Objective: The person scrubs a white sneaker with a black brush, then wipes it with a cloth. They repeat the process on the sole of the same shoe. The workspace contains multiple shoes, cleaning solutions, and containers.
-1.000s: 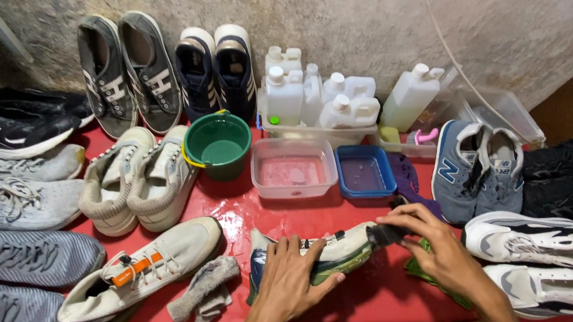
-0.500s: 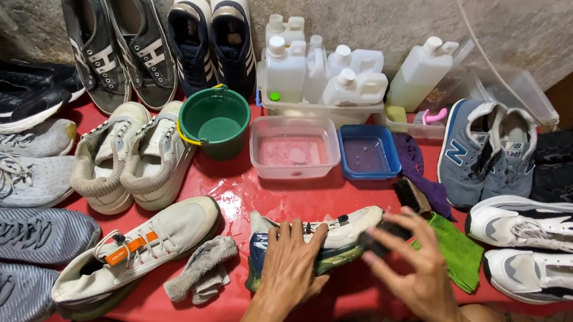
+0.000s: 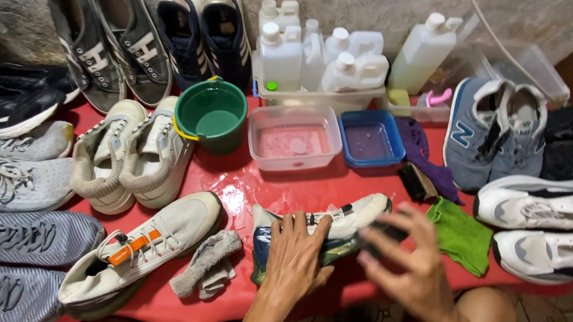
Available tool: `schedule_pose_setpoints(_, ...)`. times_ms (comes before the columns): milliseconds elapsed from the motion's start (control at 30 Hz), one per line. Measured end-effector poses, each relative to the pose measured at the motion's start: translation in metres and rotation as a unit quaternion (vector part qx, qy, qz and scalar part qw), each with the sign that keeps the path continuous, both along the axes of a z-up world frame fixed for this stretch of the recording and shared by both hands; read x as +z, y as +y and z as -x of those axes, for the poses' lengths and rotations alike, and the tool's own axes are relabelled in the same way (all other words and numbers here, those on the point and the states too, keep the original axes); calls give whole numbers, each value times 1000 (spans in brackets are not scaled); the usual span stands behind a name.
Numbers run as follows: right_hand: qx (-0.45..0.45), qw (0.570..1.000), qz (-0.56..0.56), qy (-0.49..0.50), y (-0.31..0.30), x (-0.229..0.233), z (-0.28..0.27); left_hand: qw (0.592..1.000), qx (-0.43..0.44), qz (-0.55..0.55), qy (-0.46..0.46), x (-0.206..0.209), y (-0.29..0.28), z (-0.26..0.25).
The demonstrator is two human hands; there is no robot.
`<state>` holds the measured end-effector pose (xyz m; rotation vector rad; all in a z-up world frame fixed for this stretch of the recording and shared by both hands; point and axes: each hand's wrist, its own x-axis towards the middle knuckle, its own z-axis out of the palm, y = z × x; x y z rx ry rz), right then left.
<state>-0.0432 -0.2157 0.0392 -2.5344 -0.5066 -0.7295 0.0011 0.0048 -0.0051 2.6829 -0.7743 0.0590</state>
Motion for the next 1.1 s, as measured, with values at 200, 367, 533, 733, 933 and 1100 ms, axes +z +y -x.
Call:
schedule_pose_setpoints(200,69,997,36,-18,22,10,9,999,2,-29,-33,0,-2,-1)
schedule_pose_setpoints(367,-34,999,-7,7,10,-1,1,1000,5,-26,-17,-5,-1,0)
schedule_pose_setpoints(533,94,995,30,-30,10,5,1,999,6,-37,-30,1,-3,-1)
schedule_pose_setpoints(733,27,999,15,-20,18,2,5,999,4,-35,-33,3,-3,0)
schedule_pose_setpoints(933,-97,994,-35,34,-17,-26,-4,998,6,-53,-15,0,-4,-1)
schedule_pose_setpoints(1100,8,999,-35,-13,-40,-46,-15,998,-9,-54,11,2,-2,-2)
